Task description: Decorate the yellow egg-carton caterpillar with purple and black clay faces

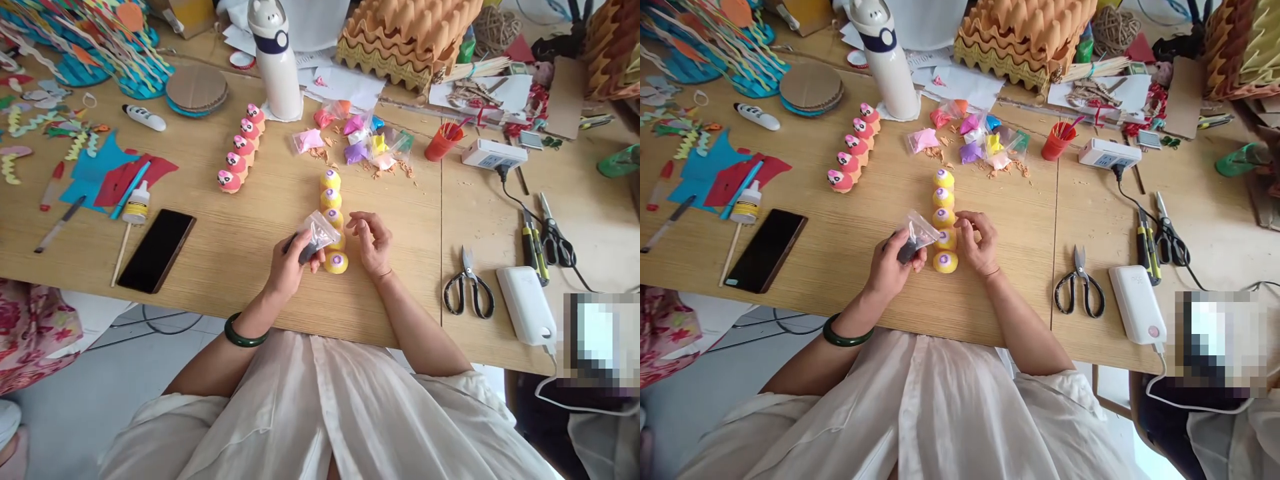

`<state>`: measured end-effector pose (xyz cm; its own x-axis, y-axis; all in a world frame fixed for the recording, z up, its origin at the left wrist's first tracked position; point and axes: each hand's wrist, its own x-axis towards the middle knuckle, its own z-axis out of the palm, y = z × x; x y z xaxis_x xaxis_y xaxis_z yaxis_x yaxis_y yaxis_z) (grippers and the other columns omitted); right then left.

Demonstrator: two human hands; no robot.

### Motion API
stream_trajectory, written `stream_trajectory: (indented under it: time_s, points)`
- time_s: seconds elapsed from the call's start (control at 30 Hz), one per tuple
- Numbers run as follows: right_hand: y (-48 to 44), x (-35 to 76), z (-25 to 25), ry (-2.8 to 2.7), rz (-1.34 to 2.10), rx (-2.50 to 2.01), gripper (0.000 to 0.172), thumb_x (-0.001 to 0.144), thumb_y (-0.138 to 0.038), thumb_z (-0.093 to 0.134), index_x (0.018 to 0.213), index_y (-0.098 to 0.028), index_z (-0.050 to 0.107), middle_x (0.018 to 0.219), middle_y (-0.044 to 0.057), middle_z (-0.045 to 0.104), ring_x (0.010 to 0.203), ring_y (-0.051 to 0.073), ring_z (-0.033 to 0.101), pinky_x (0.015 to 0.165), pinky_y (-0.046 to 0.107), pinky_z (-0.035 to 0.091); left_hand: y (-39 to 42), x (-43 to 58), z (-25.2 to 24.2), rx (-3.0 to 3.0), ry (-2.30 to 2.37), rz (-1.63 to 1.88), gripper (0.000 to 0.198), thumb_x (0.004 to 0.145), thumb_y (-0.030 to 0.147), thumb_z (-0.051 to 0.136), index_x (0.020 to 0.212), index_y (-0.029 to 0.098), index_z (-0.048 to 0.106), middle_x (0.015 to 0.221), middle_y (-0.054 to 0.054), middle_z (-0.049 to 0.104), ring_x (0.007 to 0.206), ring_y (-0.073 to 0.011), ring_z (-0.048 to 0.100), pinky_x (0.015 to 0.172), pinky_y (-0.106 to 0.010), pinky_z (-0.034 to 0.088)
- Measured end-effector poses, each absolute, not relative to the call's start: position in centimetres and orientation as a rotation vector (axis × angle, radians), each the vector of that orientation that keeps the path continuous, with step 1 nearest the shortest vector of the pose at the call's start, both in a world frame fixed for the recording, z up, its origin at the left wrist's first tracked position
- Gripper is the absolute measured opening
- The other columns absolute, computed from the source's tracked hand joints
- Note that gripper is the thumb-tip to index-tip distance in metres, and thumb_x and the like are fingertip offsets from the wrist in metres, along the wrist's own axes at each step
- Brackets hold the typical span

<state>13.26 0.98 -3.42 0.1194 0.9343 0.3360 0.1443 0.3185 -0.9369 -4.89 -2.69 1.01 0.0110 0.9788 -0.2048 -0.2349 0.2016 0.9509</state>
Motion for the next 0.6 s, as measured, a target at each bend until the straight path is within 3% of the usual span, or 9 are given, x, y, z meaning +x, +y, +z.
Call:
stream_trajectory:
  time_s: [0.13,0.33,0.43,0.6]
  points:
    - [0.6,13.4,-2.0,-1.294,1.11,-0.978,0.045,0.096,-0.067,0.069,0.088,-0.023,0.076,0.076,0.0,0.071,0.066,0.014,0.062,0.068,0.031,0.055,-2.6,-3.5,1.2,0.841,1.143,1.126,0.057,0.089,0.07,0.071,0.065,0.019,0.059,0.053,0.0,0.06,0.039,-0.0082,0.045,0.039,-0.024,0.035]
    - [0.3,12.9,-0.4,-1.234,1.41,-0.864,0.045,0.082,-0.062,0.086,0.077,-0.02,0.074,0.065,-0.003,0.067,0.052,0.008,0.053,0.054,0.024,0.051,-2.5,-4.1,0.6,0.954,1.128,1.135,0.061,0.088,0.073,0.074,0.066,0.019,0.06,0.053,0.001,0.06,0.036,-0.0062,0.041,0.035,-0.023,0.027]
    - [0.3,13.0,-0.4,-1.216,1.516,-0.854,0.049,0.085,-0.065,0.082,0.073,-0.019,0.072,0.059,-0.003,0.066,0.048,0.009,0.056,0.049,0.024,0.051,-2.3,-4.4,0.8,0.935,1.165,1.179,0.061,0.088,0.073,0.074,0.064,0.019,0.056,0.049,0.003,0.056,0.035,-0.0053,0.037,0.035,-0.022,0.024]
    - [0.4,13.1,-0.7,-1.227,1.604,-0.822,0.046,0.08,-0.065,0.087,0.087,-0.02,0.079,0.065,-0.002,0.072,0.051,0.012,0.065,0.051,0.026,0.059,-2.6,-4.5,1.0,0.933,1.176,1.161,0.061,0.089,0.071,0.073,0.063,0.02,0.054,0.047,0.003,0.052,0.035,-0.005,0.035,0.035,-0.022,0.024]
